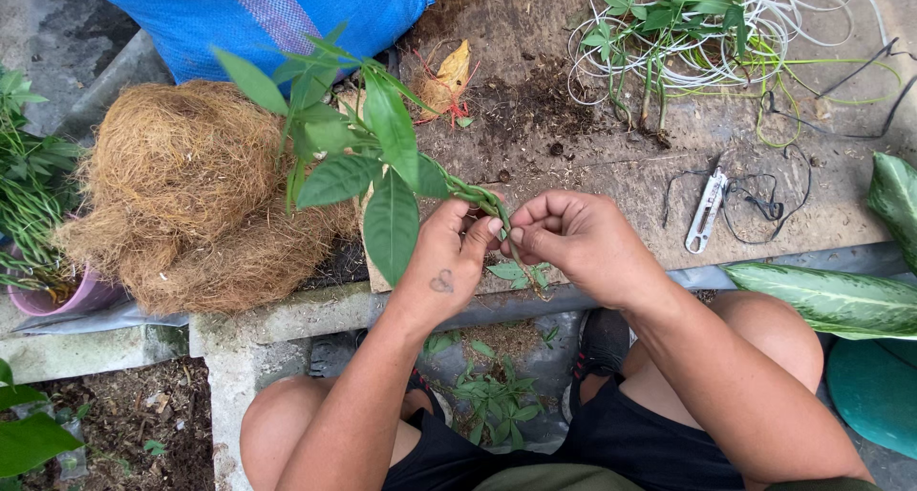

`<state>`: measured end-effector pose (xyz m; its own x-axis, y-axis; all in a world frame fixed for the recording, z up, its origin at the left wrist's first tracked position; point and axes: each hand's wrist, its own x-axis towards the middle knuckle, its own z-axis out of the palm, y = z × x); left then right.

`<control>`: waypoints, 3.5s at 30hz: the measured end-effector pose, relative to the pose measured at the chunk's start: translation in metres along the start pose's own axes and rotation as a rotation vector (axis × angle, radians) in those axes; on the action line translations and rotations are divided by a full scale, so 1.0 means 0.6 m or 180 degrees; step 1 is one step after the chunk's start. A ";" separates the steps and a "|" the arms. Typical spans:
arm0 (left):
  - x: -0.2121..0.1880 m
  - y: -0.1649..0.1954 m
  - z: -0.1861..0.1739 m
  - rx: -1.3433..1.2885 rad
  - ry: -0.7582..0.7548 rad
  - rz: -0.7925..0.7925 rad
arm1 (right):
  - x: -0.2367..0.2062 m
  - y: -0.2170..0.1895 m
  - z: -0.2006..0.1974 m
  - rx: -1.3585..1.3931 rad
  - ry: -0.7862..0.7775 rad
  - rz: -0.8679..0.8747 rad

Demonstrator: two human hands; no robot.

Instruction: The person aligns two plant stems and wraps a thin white tie around the junction to secure the graft. They continue wrapping the tie along the stem to hold the two plants together.

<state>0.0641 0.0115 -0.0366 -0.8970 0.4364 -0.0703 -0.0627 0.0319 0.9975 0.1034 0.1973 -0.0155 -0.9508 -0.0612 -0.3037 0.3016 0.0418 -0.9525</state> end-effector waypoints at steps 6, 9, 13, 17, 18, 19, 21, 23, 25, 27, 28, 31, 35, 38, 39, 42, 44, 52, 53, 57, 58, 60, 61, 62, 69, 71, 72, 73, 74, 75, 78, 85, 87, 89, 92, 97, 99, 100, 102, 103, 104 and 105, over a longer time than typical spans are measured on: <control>-0.008 0.025 -0.030 0.0514 -0.0378 -0.0390 | 0.001 -0.001 -0.011 0.0037 -0.0361 -0.0168; -0.006 0.019 -0.030 -0.0296 -0.0485 -0.0315 | 0.002 0.000 -0.013 -0.0022 -0.0423 0.0000; 0.001 0.001 -0.031 -0.0834 -0.0622 -0.0308 | 0.003 0.004 -0.010 -0.0090 -0.0347 -0.0456; 0.003 -0.006 -0.030 -0.0890 -0.0468 -0.0343 | 0.007 0.006 -0.009 0.0048 -0.0585 -0.0350; 0.002 -0.005 -0.029 -0.0855 -0.0423 -0.0372 | 0.007 0.007 -0.008 0.0031 -0.0592 -0.0309; 0.001 -0.004 -0.027 -0.0821 -0.0378 -0.0405 | 0.006 0.008 -0.008 0.0015 -0.0600 -0.0265; -0.002 0.003 -0.025 -0.0850 -0.0423 -0.0413 | 0.007 0.011 -0.005 0.0131 -0.0480 -0.0168; -0.006 0.010 -0.026 -0.0979 -0.0607 -0.0384 | 0.005 0.015 -0.002 0.0187 -0.0361 -0.0122; -0.007 0.018 -0.022 -0.1050 -0.0722 -0.0262 | 0.005 0.019 0.002 0.0182 -0.0251 -0.0135; -0.009 0.024 -0.020 -0.1096 -0.0769 -0.0305 | 0.005 0.020 0.003 0.0235 -0.0211 -0.0117; -0.009 0.028 -0.021 -0.1104 -0.0763 -0.0402 | 0.005 0.019 0.005 0.0258 -0.0193 -0.0110; -0.009 0.037 -0.025 -0.0822 -0.0745 -0.0492 | 0.002 0.011 0.003 0.0341 -0.0432 -0.0270; -0.013 0.043 -0.026 -0.0474 -0.0712 -0.0534 | -0.009 -0.004 0.012 -0.0050 -0.0295 -0.0424; -0.014 0.043 -0.027 -0.0343 -0.0783 -0.0434 | -0.017 -0.012 0.019 -0.0623 -0.0070 -0.0479; -0.014 0.042 -0.027 -0.0348 -0.0790 -0.0442 | -0.019 -0.014 0.020 -0.0707 -0.0075 -0.0544; -0.014 0.040 -0.027 -0.0418 -0.0819 -0.0454 | -0.021 -0.014 0.026 -0.0736 -0.0029 -0.0565; -0.013 0.040 -0.026 -0.0537 -0.0869 -0.0444 | -0.020 -0.013 0.029 -0.0568 -0.0057 -0.0558; -0.011 0.037 -0.031 -0.0566 -0.0942 -0.0388 | -0.023 -0.011 0.031 -0.0627 -0.0054 -0.0432; -0.011 0.036 -0.030 -0.0545 -0.0933 -0.0386 | -0.023 -0.010 0.031 -0.0621 -0.0047 -0.0490; -0.013 0.035 -0.027 -0.0268 -0.0811 -0.0480 | -0.022 -0.009 0.033 -0.0538 -0.0087 -0.0552; -0.014 0.035 -0.026 -0.0133 -0.0785 -0.0454 | -0.020 -0.008 0.031 -0.0503 -0.0120 -0.0526; -0.016 0.038 -0.026 0.0134 -0.0748 -0.0485 | -0.019 -0.007 0.026 -0.0552 -0.0179 -0.0496; -0.016 0.039 -0.026 0.0263 -0.0741 -0.0544 | -0.019 -0.004 0.023 -0.0576 -0.0203 -0.0474; -0.017 0.042 -0.026 0.0394 -0.0733 -0.0600 | -0.018 -0.002 0.021 -0.0519 -0.0222 -0.0400; -0.020 0.080 -0.026 0.0902 -0.0680 -0.0193 | 0.007 0.022 0.009 -0.0185 -0.0476 -0.0421; -0.019 0.089 -0.025 0.1644 -0.0522 -0.1121 | 0.011 0.029 0.008 -0.0250 -0.0412 -0.0416; -0.019 0.091 -0.024 0.1445 -0.0461 -0.1015 | 0.010 0.032 0.009 -0.0278 -0.0347 -0.0409; -0.017 0.091 -0.024 0.1245 -0.0398 -0.0903 | 0.011 0.035 0.009 -0.0308 -0.0282 -0.0406; -0.015 0.090 -0.024 0.1049 -0.0329 -0.0786 | 0.013 0.036 0.010 -0.0347 -0.0208 -0.0407; -0.013 0.088 -0.023 0.0962 -0.0312 -0.0731 | 0.012 0.038 0.013 -0.0382 -0.0133 -0.0402; -0.013 0.076 -0.021 0.0863 -0.0253 -0.0586 | 0.010 0.041 0.020 -0.0455 0.0018 -0.0524; -0.022 0.072 -0.019 0.1592 0.0003 -0.0211 | 0.014 0.032 0.023 -0.0615 0.0087 -0.0278; -0.023 0.077 -0.019 0.1854 0.0045 -0.0151 | 0.016 0.030 0.020 -0.0499 0.0005 -0.0264; -0.024 0.081 -0.019 0.2055 0.0095 0.0020 | 0.016 0.030 0.017 -0.0370 -0.0076 -0.0305; -0.026 0.082 -0.016 0.2043 0.0085 0.0001 | 0.018 0.035 0.017 -0.0251 -0.0141 -0.0421; -0.024 0.080 -0.020 0.1836 0.0044 0.0103 | 0.017 0.045 0.029 -0.0192 -0.0101 -0.0763; -0.022 0.081 -0.023 0.1736 -0.0016 0.0089 | 0.016 0.045 0.030 -0.0528 0.0096 -0.0681; -0.021 0.082 -0.026 0.1718 -0.0066 0.0051 | 0.014 0.044 0.031 -0.0695 0.0195 -0.0631; -0.019 0.081 -0.028 0.1600 -0.0166 -0.0192 | 0.011 0.042 0.033 -0.0852 0.0306 -0.0913; -0.020 0.081 -0.030 0.1498 -0.0215 -0.0402 | 0.010 0.041 0.034 -0.0931 0.0358 -0.1056; -0.020 0.079 -0.031 0.1395 -0.0263 -0.0612 | 0.009 0.041 0.036 -0.0955 0.0394 -0.1097; -0.019 0.077 -0.032 0.1061 -0.0312 -0.0738 | 0.009 0.041 0.037 -0.0976 0.0430 -0.1137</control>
<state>0.0629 -0.0093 0.0100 -0.8288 0.4665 -0.3090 -0.0986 0.4218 0.9013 0.1074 0.1761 -0.0407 -0.9978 0.0039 0.0656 -0.0605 0.3348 -0.9403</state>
